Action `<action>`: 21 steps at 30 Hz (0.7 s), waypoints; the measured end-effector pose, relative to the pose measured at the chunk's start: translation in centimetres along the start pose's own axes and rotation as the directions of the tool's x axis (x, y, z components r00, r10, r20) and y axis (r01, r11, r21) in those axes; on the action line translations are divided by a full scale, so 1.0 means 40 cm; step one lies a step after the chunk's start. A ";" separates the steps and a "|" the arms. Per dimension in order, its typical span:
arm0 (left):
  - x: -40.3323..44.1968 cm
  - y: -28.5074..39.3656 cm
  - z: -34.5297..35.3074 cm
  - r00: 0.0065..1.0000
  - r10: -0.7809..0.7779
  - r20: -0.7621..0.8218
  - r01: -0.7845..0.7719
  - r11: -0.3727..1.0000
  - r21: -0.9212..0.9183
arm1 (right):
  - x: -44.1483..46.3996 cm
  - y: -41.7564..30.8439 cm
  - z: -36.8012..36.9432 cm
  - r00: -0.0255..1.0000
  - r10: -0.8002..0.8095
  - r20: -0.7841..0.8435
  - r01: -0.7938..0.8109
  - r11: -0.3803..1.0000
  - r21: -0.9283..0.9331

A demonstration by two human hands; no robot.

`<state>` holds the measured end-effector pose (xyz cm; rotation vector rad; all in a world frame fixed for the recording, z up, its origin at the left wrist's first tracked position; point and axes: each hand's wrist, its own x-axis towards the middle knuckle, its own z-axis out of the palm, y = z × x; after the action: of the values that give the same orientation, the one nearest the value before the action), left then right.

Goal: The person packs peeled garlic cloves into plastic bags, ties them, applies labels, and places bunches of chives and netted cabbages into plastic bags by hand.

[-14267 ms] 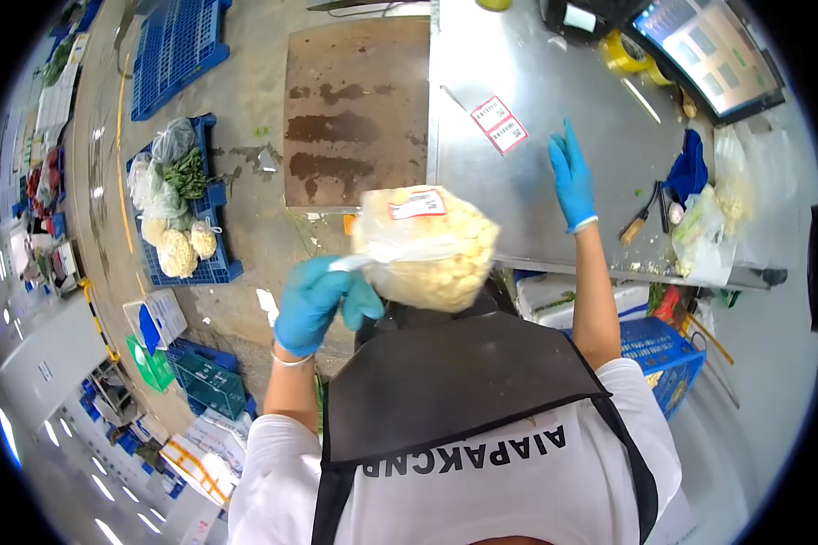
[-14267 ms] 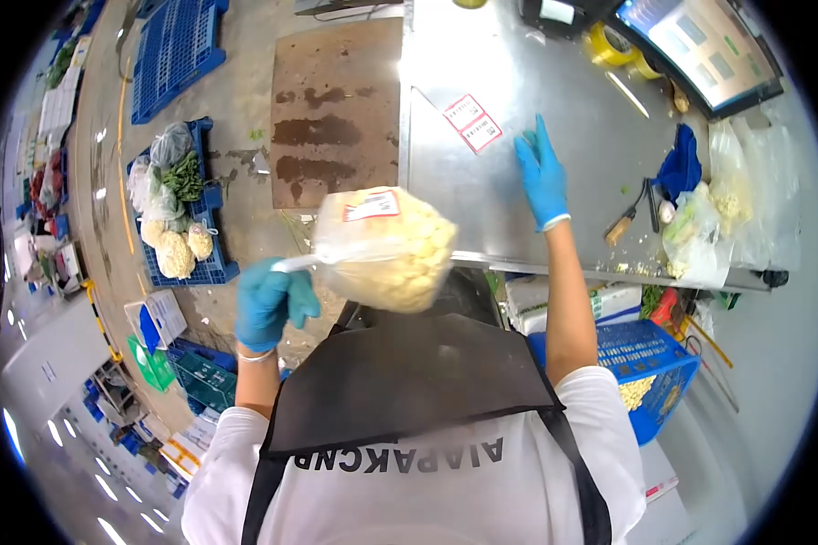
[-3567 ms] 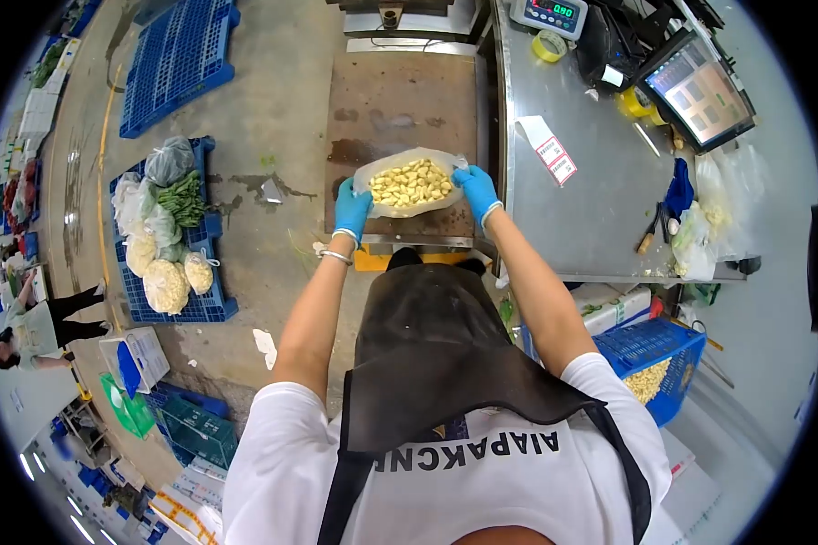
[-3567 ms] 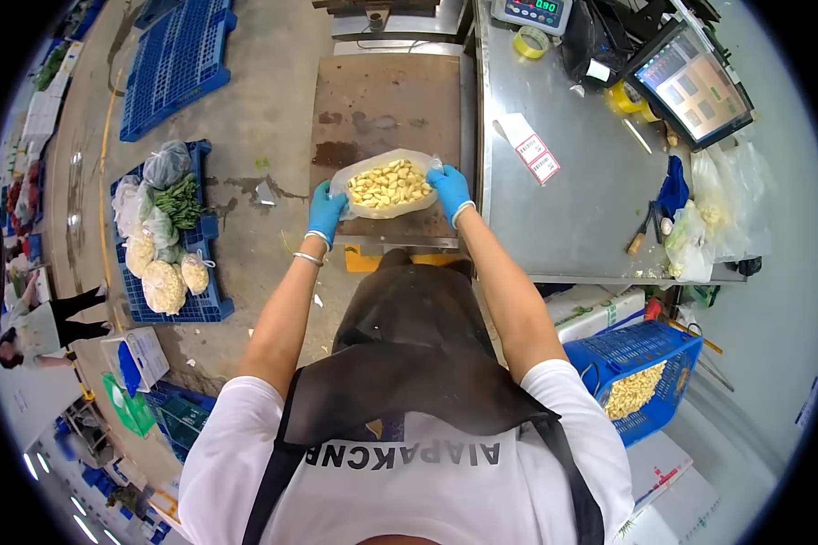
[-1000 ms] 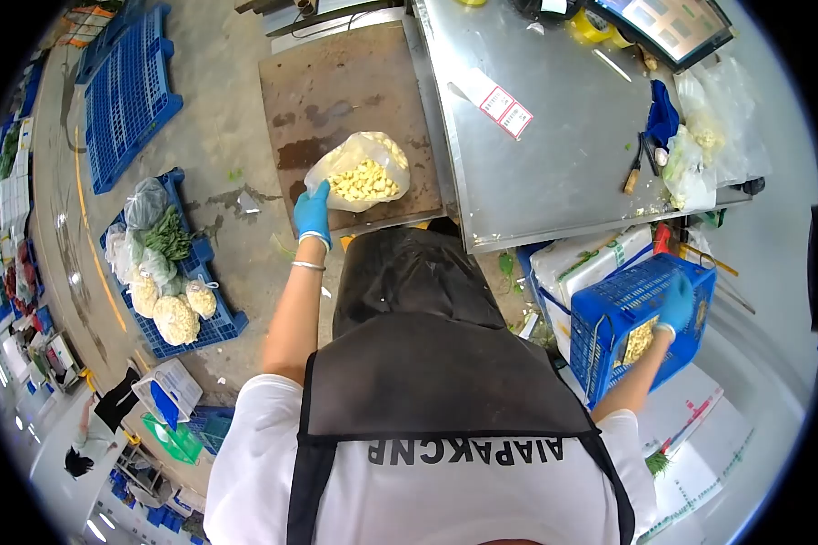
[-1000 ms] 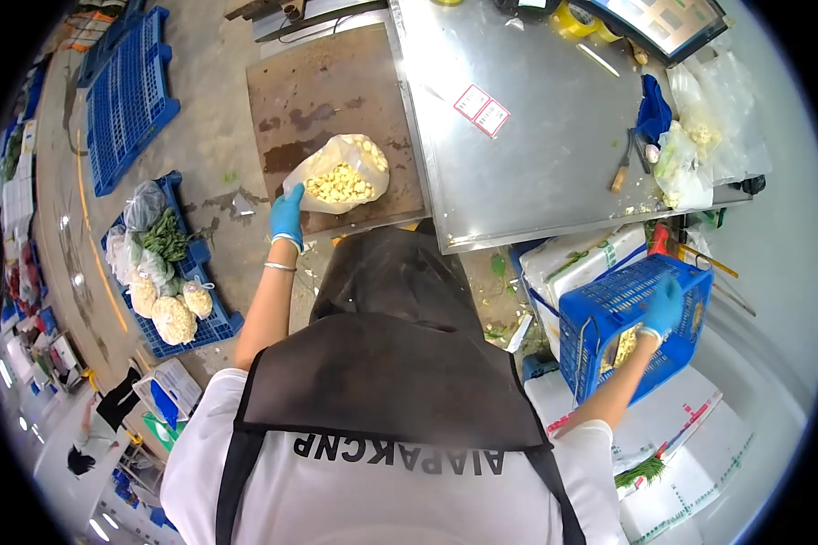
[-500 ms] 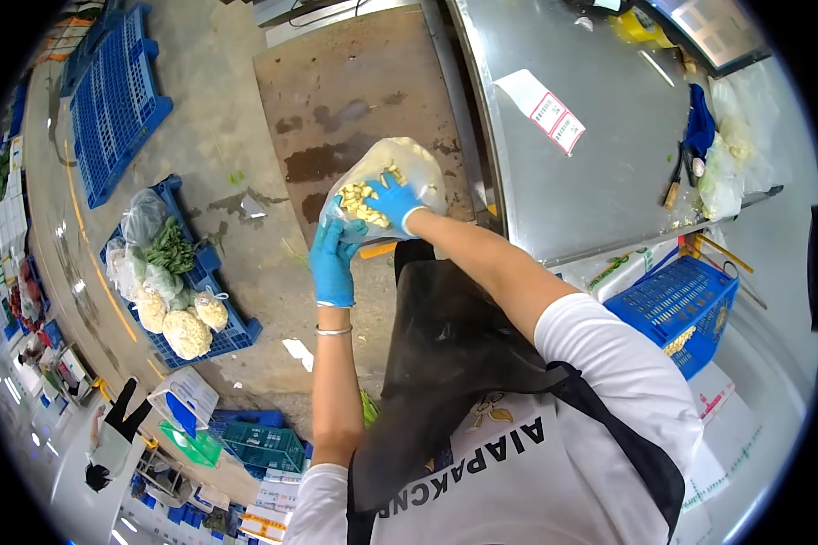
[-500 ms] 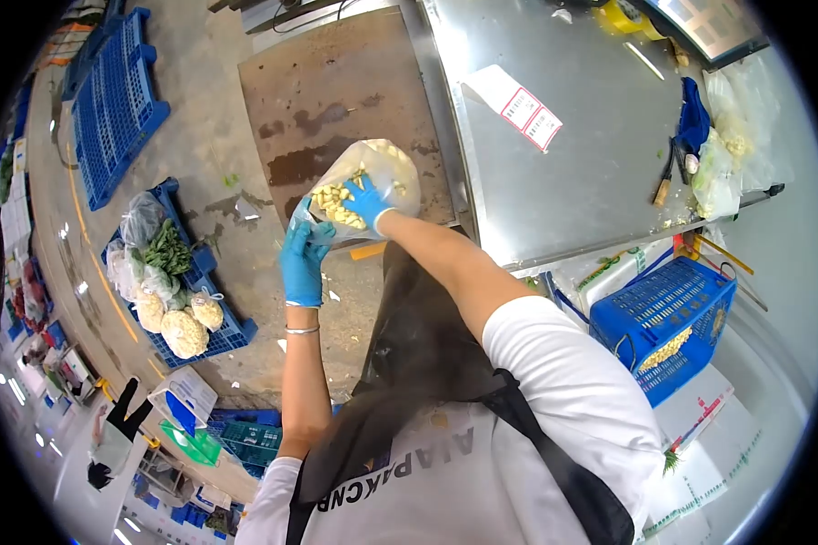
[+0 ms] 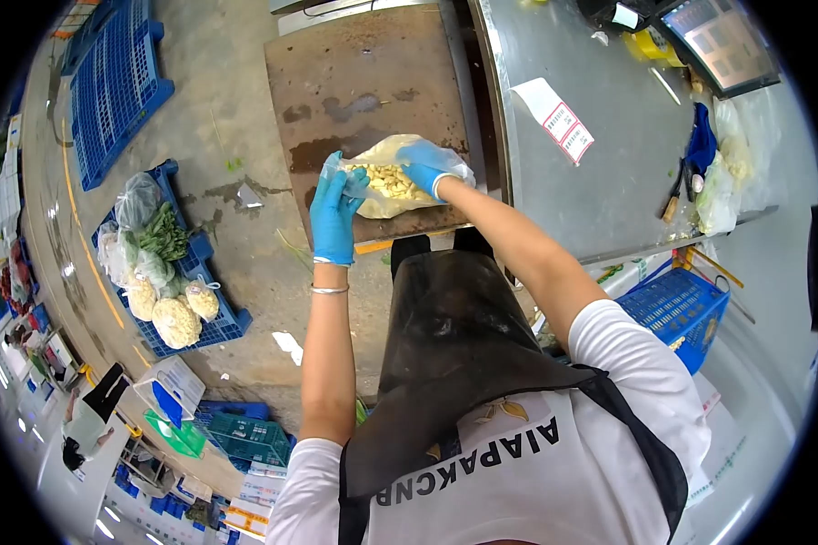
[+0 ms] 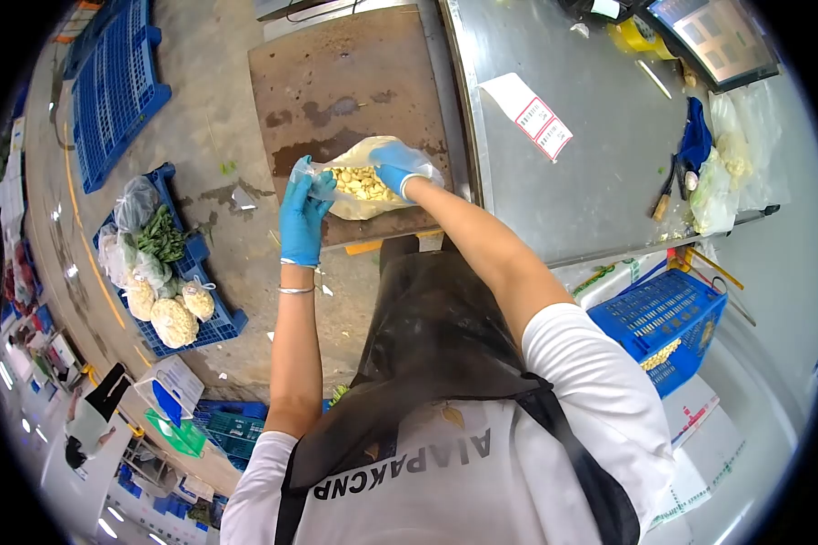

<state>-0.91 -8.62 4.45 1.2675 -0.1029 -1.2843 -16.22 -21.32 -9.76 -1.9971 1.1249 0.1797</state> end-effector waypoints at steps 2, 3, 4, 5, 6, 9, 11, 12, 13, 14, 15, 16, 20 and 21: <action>0.008 -0.004 0.003 1.000 0.008 -0.007 -0.008 1.000 -0.009 | -0.003 -0.034 0.006 1.000 0.028 -0.013 -0.024 0.972 0.233; 0.008 -0.007 0.003 1.000 0.007 -0.025 -0.008 1.000 -0.008 | 0.000 -0.055 0.011 0.999 0.042 -0.014 -0.034 0.938 0.346; 0.004 -0.011 0.004 0.999 0.007 -0.042 -0.007 1.000 -0.007 | 0.018 -0.057 0.039 0.999 0.041 -0.022 -0.031 0.938 0.344; 0.002 -0.014 0.004 0.998 0.005 -0.059 -0.006 1.000 -0.006 | 0.037 -0.061 0.066 0.999 0.042 -0.031 -0.029 0.939 0.342; 0.000 -0.018 0.004 0.998 0.005 -0.061 -0.006 1.000 -0.013 | 0.053 -0.058 0.088 0.998 0.044 -0.040 -0.027 0.940 0.340; -0.017 -0.022 -0.004 0.998 -0.010 -0.064 0.009 1.000 -0.014 | 0.091 -0.038 0.127 0.993 -0.031 -0.116 0.048 0.988 0.148; -0.033 -0.017 -0.005 0.998 -0.025 -0.059 0.025 1.000 -0.003 | 0.087 -0.032 0.124 0.999 0.019 -0.032 -0.015 0.992 0.127; -0.040 -0.013 0.004 0.997 -0.006 -0.078 0.004 1.000 -0.024 | 0.069 -0.030 0.121 0.998 0.017 -0.057 -0.006 0.981 0.193; -0.044 -0.018 -0.003 0.991 -0.014 -0.133 0.017 1.000 0.024 | 0.044 -0.023 0.118 0.997 0.019 -0.079 0.002 0.966 0.259; -0.049 -0.035 -0.020 0.982 -0.022 -0.187 0.036 0.997 0.069 | 0.014 -0.038 0.064 0.982 0.005 0.186 -0.077 0.922 0.379; -0.053 -0.050 -0.035 0.971 -0.029 -0.239 0.058 0.992 0.113 | -0.030 -0.062 0.012 0.962 -0.019 0.272 -0.157 0.778 0.609; -0.058 -0.062 -0.052 0.963 0.049 -0.265 0.029 0.959 0.281 | -0.081 -0.089 -0.037 0.937 -0.066 0.344 -0.246 0.573 0.781; -0.120 -0.036 -0.019 0.874 0.457 -0.166 -0.177 0.618 0.766 | -0.242 -0.157 -0.169 0.833 -0.283 0.475 -0.497 -0.004 0.868; -0.139 -0.008 0.019 0.823 0.562 -0.087 -0.250 0.494 0.833 | -0.263 -0.156 -0.176 0.793 -0.364 0.489 -0.536 -0.035 0.843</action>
<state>-3.69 -4.91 7.61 2.0726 -0.7695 -0.5180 -19.44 -17.85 3.53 -0.2937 0.5156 0.0040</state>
